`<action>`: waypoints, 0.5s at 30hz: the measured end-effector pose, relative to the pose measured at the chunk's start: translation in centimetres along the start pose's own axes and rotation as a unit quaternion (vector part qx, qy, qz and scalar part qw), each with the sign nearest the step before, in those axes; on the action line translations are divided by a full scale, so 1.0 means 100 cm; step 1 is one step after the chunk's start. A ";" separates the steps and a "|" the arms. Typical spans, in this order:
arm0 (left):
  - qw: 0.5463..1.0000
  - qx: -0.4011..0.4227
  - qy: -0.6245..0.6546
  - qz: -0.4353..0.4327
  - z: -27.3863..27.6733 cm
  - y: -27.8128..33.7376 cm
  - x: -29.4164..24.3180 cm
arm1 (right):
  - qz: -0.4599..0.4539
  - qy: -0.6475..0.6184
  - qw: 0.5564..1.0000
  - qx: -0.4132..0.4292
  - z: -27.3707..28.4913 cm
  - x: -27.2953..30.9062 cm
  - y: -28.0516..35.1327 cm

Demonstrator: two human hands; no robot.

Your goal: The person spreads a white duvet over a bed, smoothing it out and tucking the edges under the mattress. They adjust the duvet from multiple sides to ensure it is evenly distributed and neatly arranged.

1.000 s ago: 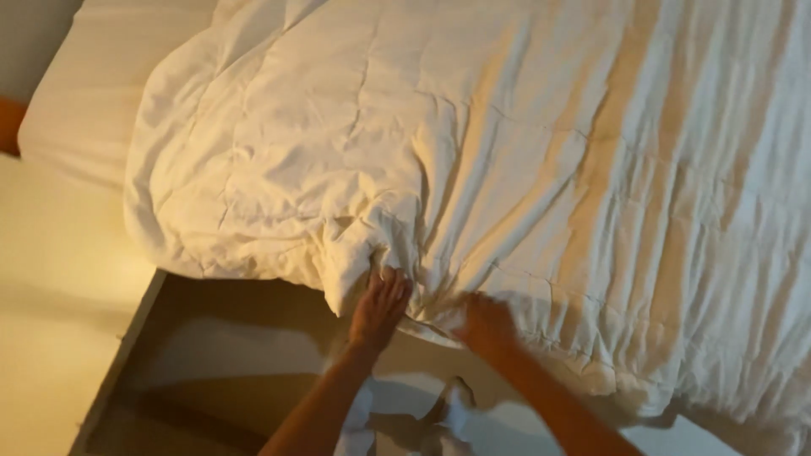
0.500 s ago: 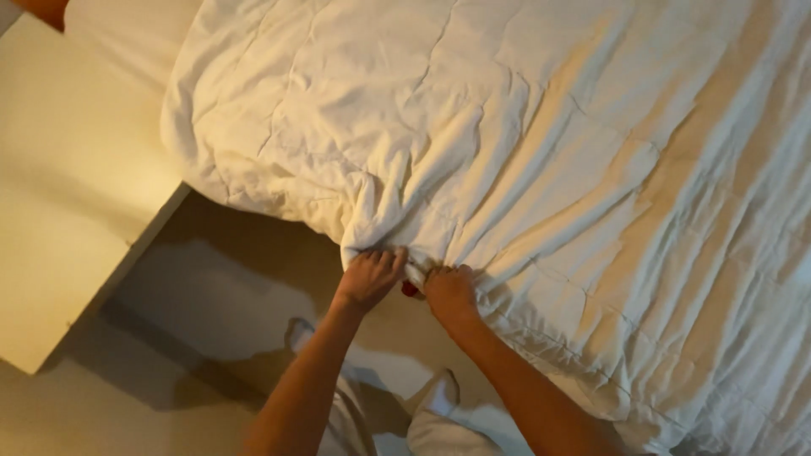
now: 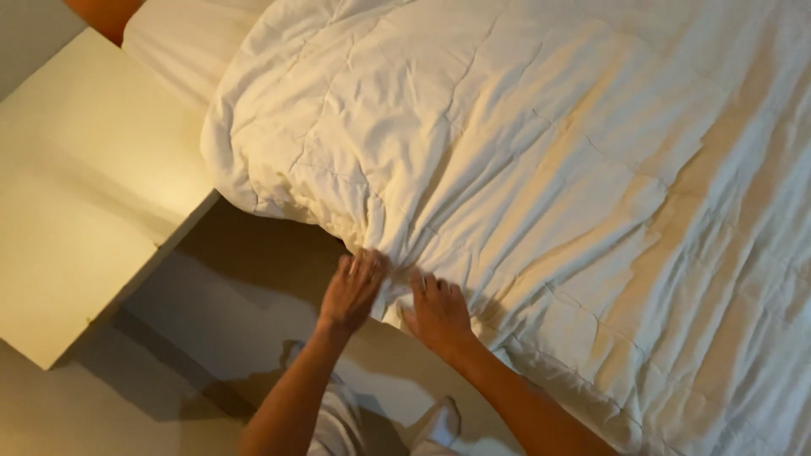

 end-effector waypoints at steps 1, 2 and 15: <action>1.000 0.001 0.001 0.005 0.004 -0.012 0.011 | 0.004 0.002 1.000 0.003 0.010 0.004 -0.011; 0.997 0.007 -0.002 0.072 0.007 -0.022 0.030 | 0.029 0.011 0.997 -0.076 0.028 0.012 -0.023; 0.998 0.018 -0.022 0.061 -0.048 -0.082 0.079 | 0.030 -0.106 0.976 -0.190 -0.004 0.005 -0.121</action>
Point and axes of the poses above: each hand's wrist, its own y-axis away from the middle knuckle, its own z-axis out of the back of the hand, x = y × z, the point moved 6 cm from there along -y, towards the middle knuckle, and after that the axes turned 10 degrees about -y, right-handed, at the moved point
